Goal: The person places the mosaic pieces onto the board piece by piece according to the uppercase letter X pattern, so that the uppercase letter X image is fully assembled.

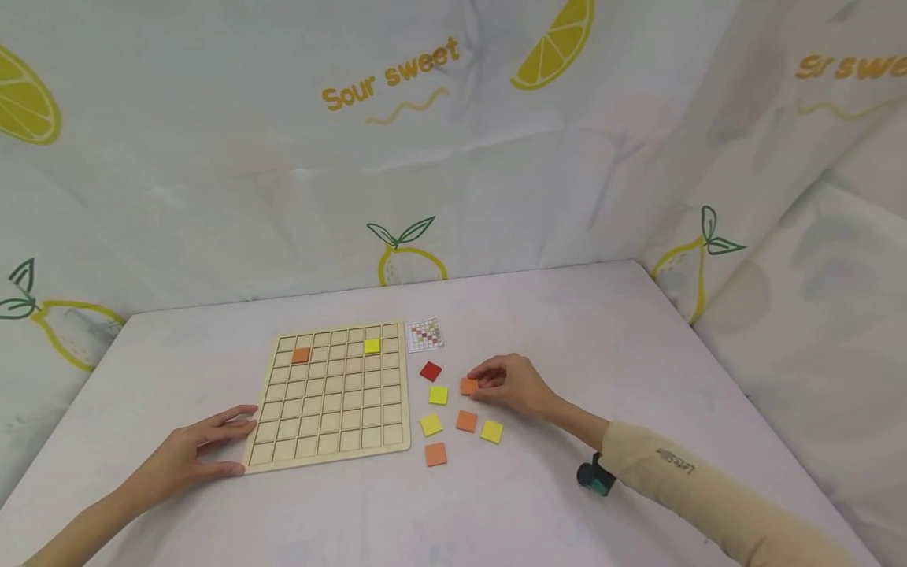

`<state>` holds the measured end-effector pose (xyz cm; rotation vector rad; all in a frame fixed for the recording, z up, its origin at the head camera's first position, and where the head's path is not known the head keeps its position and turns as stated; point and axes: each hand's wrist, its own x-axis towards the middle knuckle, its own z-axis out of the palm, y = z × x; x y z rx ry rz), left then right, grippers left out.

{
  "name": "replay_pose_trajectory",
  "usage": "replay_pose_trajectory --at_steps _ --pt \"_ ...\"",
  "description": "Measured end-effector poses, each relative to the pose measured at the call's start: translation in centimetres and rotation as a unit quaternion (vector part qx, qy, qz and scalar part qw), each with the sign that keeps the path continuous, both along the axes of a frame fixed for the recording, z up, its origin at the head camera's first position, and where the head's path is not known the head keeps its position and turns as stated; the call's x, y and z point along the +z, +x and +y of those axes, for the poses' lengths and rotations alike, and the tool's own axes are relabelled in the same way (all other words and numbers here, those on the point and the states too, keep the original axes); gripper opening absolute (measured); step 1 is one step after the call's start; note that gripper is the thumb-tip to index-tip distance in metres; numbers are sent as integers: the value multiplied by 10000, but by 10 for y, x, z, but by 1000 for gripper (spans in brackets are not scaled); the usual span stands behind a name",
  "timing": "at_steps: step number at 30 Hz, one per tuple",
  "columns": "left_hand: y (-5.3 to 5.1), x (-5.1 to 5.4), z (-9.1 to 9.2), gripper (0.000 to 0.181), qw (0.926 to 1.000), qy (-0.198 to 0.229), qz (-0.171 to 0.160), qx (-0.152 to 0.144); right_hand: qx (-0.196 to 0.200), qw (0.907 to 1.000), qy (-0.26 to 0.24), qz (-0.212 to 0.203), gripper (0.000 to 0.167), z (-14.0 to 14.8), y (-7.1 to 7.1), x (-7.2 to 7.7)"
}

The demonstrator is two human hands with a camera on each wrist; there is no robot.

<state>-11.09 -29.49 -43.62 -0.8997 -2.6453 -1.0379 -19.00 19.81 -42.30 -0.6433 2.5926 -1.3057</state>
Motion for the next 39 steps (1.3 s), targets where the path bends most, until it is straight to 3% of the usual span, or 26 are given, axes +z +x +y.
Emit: replay_pose_trajectory --at_steps 9,16,26,39 --pt "0 2 0 58 10000 30 -81 13 -258 9993 16 271 28 -2 0 2" --pt "1 2 2 58 9999 78 -87 46 -274 9992 -190 208 28 -6 -1 6" --pt "2 2 2 58 10000 42 -41 35 -584 9966 -530 -233 28 -32 -1 18" --pt "1 0 1 59 10000 62 16 -39 -757 9840 -1293 -964 24 -80 -12 34"
